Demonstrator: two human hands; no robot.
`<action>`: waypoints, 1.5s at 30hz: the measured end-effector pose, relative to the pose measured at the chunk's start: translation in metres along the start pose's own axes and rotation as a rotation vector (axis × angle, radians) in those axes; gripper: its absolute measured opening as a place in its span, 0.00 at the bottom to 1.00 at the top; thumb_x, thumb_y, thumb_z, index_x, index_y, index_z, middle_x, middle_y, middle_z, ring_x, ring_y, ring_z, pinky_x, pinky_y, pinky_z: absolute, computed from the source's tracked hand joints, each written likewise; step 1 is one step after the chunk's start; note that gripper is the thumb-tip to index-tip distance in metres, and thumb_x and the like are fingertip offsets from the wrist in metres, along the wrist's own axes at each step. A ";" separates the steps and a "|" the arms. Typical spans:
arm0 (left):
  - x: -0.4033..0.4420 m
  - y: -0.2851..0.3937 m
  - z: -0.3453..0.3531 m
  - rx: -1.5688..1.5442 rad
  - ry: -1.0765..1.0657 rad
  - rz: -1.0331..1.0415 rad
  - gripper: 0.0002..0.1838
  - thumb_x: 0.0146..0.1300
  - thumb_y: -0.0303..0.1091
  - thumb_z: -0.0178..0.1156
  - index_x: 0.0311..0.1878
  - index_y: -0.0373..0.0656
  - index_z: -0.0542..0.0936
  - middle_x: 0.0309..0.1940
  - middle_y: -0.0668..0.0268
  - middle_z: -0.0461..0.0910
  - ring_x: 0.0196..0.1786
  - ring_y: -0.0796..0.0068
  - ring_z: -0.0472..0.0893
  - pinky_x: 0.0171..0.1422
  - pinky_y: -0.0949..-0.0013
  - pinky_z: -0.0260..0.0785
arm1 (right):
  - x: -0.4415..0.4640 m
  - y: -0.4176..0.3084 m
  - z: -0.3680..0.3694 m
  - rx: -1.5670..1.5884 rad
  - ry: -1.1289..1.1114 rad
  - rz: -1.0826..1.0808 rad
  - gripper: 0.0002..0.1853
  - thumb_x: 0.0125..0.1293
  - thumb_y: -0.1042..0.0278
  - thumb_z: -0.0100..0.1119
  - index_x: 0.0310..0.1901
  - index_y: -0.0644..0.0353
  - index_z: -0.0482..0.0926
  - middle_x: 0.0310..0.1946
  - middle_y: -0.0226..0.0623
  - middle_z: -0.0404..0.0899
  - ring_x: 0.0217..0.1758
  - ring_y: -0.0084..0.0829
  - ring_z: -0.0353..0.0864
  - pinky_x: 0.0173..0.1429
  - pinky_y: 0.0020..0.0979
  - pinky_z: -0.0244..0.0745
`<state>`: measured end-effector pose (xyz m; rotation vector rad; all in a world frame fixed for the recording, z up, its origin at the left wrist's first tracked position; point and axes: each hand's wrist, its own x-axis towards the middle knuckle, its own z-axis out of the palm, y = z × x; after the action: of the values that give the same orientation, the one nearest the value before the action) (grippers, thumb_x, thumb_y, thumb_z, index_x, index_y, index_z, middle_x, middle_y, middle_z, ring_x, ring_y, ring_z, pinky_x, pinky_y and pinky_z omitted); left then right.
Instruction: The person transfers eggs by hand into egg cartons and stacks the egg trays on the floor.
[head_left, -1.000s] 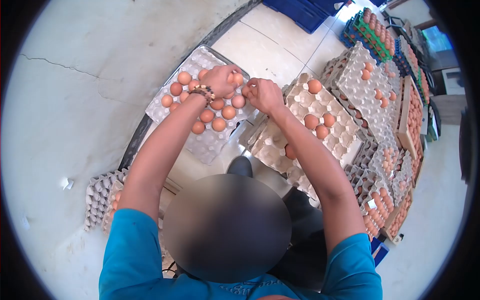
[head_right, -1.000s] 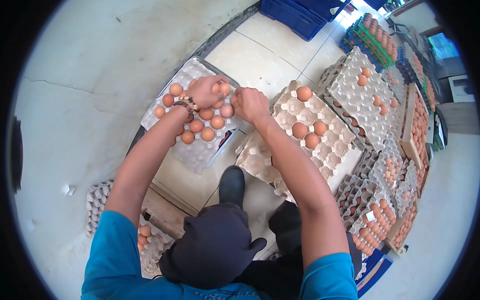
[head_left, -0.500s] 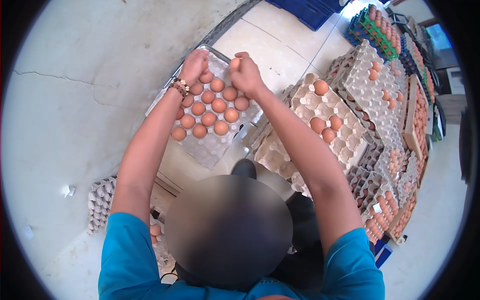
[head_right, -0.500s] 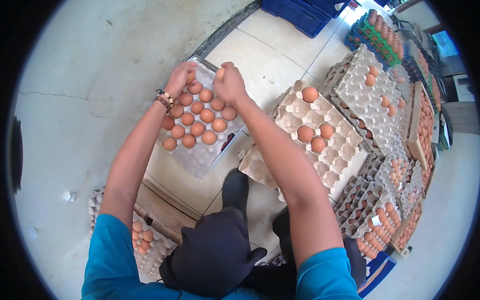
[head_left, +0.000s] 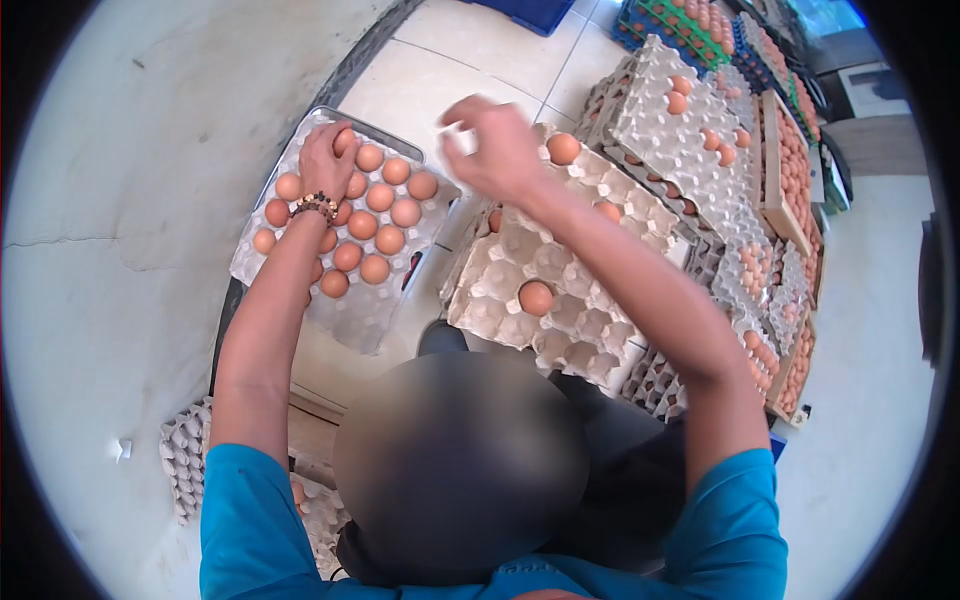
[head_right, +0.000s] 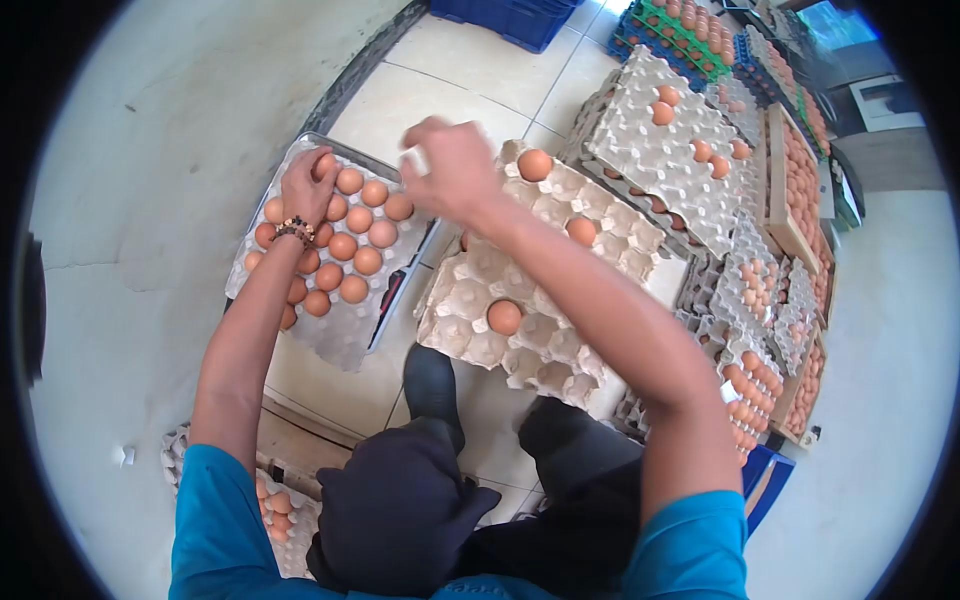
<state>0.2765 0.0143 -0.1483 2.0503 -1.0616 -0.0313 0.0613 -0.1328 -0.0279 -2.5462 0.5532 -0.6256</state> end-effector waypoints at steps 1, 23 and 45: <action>0.000 0.002 -0.001 0.022 -0.010 -0.002 0.17 0.60 0.35 0.68 0.53 0.44 0.86 0.46 0.55 0.83 0.52 0.53 0.81 0.59 0.57 0.74 | -0.001 0.013 -0.023 -0.048 0.004 0.062 0.11 0.59 0.65 0.64 0.41 0.58 0.87 0.41 0.41 0.87 0.42 0.38 0.89 0.48 0.39 0.82; -0.032 0.167 -0.004 -0.171 -0.255 0.384 0.21 0.59 0.26 0.61 0.58 0.43 0.80 0.58 0.55 0.77 0.62 0.52 0.75 0.68 0.56 0.68 | -0.044 0.095 -0.103 0.163 -0.066 0.545 0.13 0.55 0.64 0.61 0.38 0.61 0.88 0.32 0.39 0.87 0.38 0.37 0.88 0.44 0.39 0.83; -0.069 0.179 -0.012 -0.462 -0.279 0.206 0.24 0.64 0.29 0.66 0.63 0.40 0.74 0.55 0.60 0.79 0.54 0.65 0.81 0.58 0.65 0.76 | -0.121 0.084 -0.140 -0.231 -0.398 0.493 0.17 0.50 0.56 0.70 0.34 0.63 0.87 0.30 0.52 0.86 0.36 0.50 0.87 0.42 0.44 0.81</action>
<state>0.1154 0.0124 -0.0430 1.5421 -1.2926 -0.4280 -0.1319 -0.1902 -0.0006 -2.4936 1.0992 0.1239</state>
